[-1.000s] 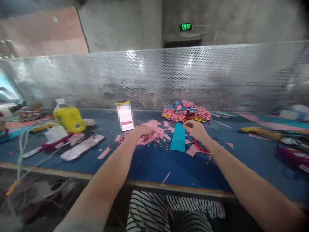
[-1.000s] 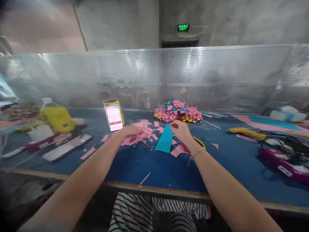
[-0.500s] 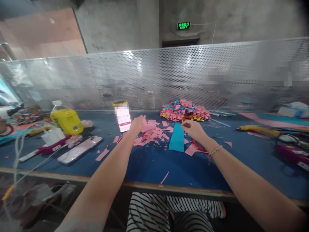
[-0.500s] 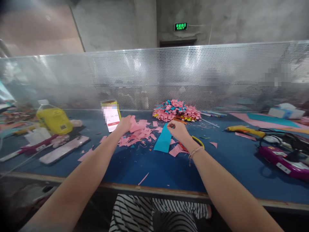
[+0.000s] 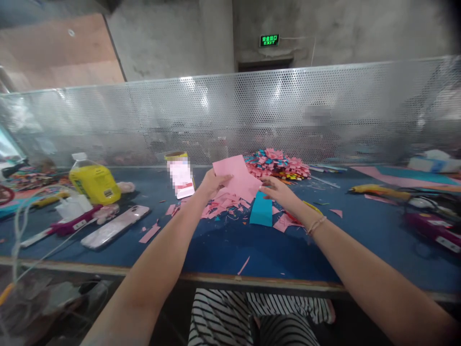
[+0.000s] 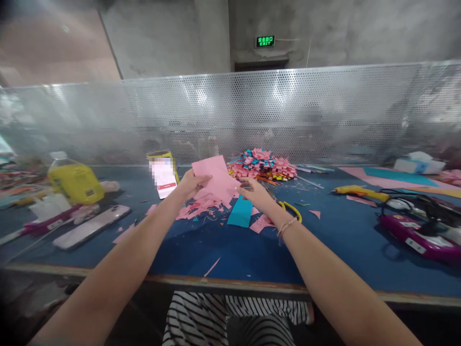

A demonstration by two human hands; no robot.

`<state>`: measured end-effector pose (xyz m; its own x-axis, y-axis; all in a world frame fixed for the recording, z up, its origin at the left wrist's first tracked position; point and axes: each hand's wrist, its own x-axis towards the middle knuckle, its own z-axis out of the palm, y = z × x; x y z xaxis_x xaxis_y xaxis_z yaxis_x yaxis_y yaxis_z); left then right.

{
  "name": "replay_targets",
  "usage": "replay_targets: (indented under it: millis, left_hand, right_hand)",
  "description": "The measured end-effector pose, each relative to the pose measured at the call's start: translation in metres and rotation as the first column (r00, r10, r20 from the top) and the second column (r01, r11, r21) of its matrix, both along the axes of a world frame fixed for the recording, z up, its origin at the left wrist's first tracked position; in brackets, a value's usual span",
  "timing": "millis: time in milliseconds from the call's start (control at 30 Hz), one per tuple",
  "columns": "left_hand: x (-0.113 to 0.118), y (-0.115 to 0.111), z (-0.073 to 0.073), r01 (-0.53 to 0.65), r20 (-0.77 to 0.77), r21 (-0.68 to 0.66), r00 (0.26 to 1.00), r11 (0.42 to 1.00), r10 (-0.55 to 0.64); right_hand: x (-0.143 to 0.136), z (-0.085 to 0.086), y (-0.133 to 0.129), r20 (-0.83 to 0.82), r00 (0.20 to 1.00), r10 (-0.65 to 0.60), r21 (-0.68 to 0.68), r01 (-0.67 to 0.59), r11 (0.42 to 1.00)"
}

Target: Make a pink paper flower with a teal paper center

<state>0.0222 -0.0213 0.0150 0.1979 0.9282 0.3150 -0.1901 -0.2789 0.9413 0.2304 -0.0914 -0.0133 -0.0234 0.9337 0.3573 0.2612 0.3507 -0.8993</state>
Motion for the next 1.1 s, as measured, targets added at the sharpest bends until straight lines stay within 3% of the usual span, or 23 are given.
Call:
replay_targets:
  millis: [67, 167, 267, 333, 367, 400, 433, 467, 500, 567, 633, 700, 800, 867, 1000, 1033, 1100]
  left_hand:
    - [0.006, -0.002, -0.005, 0.039, -0.035, -0.01, 0.999, 0.999, -0.039]
    - [0.007, 0.001, -0.008, 0.014, -0.152, 0.04, 0.988, 0.999, -0.008]
    - [-0.001, 0.005, -0.003, -0.165, -0.287, 0.201, 0.933, 0.966, 0.219]
    - [-0.01, 0.006, 0.005, -0.367, -0.348, 0.379, 0.794, 0.849, 0.498]
    - [-0.016, 0.007, 0.009, -0.444, -0.361, 0.486, 0.682, 0.753, 0.636]
    - [-0.021, 0.007, 0.012, -0.477, -0.369, 0.583, 0.565, 0.657, 0.738]
    - [-0.025, 0.007, 0.014, -0.462, -0.395, 0.651, 0.471, 0.602, 0.789]
    - [-0.029, 0.008, 0.015, -0.415, -0.44, 0.699, 0.392, 0.583, 0.808]
    - [-0.033, 0.009, 0.013, -0.348, -0.502, 0.723, 0.329, 0.597, 0.8]
    - [-0.036, 0.011, 0.006, -0.172, -0.682, 0.675, 0.227, 0.718, 0.695]
    - [-0.038, 0.015, -0.005, -0.014, -0.854, 0.506, 0.129, 0.862, 0.503]
    - [-0.038, 0.018, -0.015, 0.03, -0.924, 0.378, 0.078, 0.925, 0.375]
    - [-0.038, 0.021, -0.02, 0.036, -0.95, 0.308, 0.063, 0.951, 0.306]
    - [-0.038, 0.021, -0.013, 0.027, -0.948, 0.3, 0.118, 0.954, 0.295]
    - [-0.043, 0.01, 0.02, -0.075, -0.871, 0.351, 0.339, 0.933, 0.355]
    - [-0.046, 0.005, 0.029, -0.08, -0.851, 0.372, 0.368, 0.925, 0.374]
    - [-0.054, -0.007, 0.043, 0.003, -0.872, 0.372, 0.345, 0.928, 0.348]
  right_hand:
    - [-0.005, 0.001, -0.002, 0.001, 0.999, 0.046, -0.022, -0.046, 0.999]
    - [-0.007, 0.001, -0.002, 0.03, 0.999, 0.016, -0.077, -0.014, 0.997]
    - [-0.006, -0.001, 0.001, -0.037, 0.998, -0.044, -0.079, 0.041, 0.996]
    - [-0.004, -0.002, 0.002, -0.05, 0.997, -0.064, -0.06, 0.061, 0.996]
    - [-0.003, -0.002, 0.003, -0.031, 0.997, -0.071, -0.053, 0.069, 0.996]
    - [-0.003, -0.003, 0.003, -0.003, 0.997, -0.074, -0.048, 0.074, 0.996]
    - [-0.002, -0.003, 0.003, 0.026, 0.997, -0.074, -0.044, 0.075, 0.996]
    - [-0.001, -0.003, 0.003, 0.053, 0.996, -0.07, -0.044, 0.073, 0.996]
    - [-0.001, -0.003, 0.003, 0.075, 0.995, -0.066, -0.042, 0.069, 0.997]
    - [0.0, -0.003, 0.003, 0.117, 0.992, -0.053, -0.026, 0.056, 0.998]
    - [0.0, -0.004, 0.003, 0.153, 0.987, -0.045, 0.002, 0.045, 0.999]
    - [0.001, -0.005, 0.003, 0.176, 0.983, -0.044, 0.025, 0.04, 0.999]
    - [0.002, -0.005, 0.003, 0.196, 0.98, -0.043, 0.026, 0.039, 0.999]
    - [0.003, -0.005, 0.003, 0.203, 0.978, -0.041, 0.022, 0.037, 0.999]
    - [0.006, -0.006, 0.004, 0.309, 0.951, -0.031, 0.01, 0.029, 1.0]
    - [0.007, -0.007, 0.004, 0.383, 0.923, -0.023, 0.01, 0.02, 1.0]
    - [0.008, -0.012, 0.002, 0.567, 0.824, -0.015, 0.025, 0.001, 1.0]
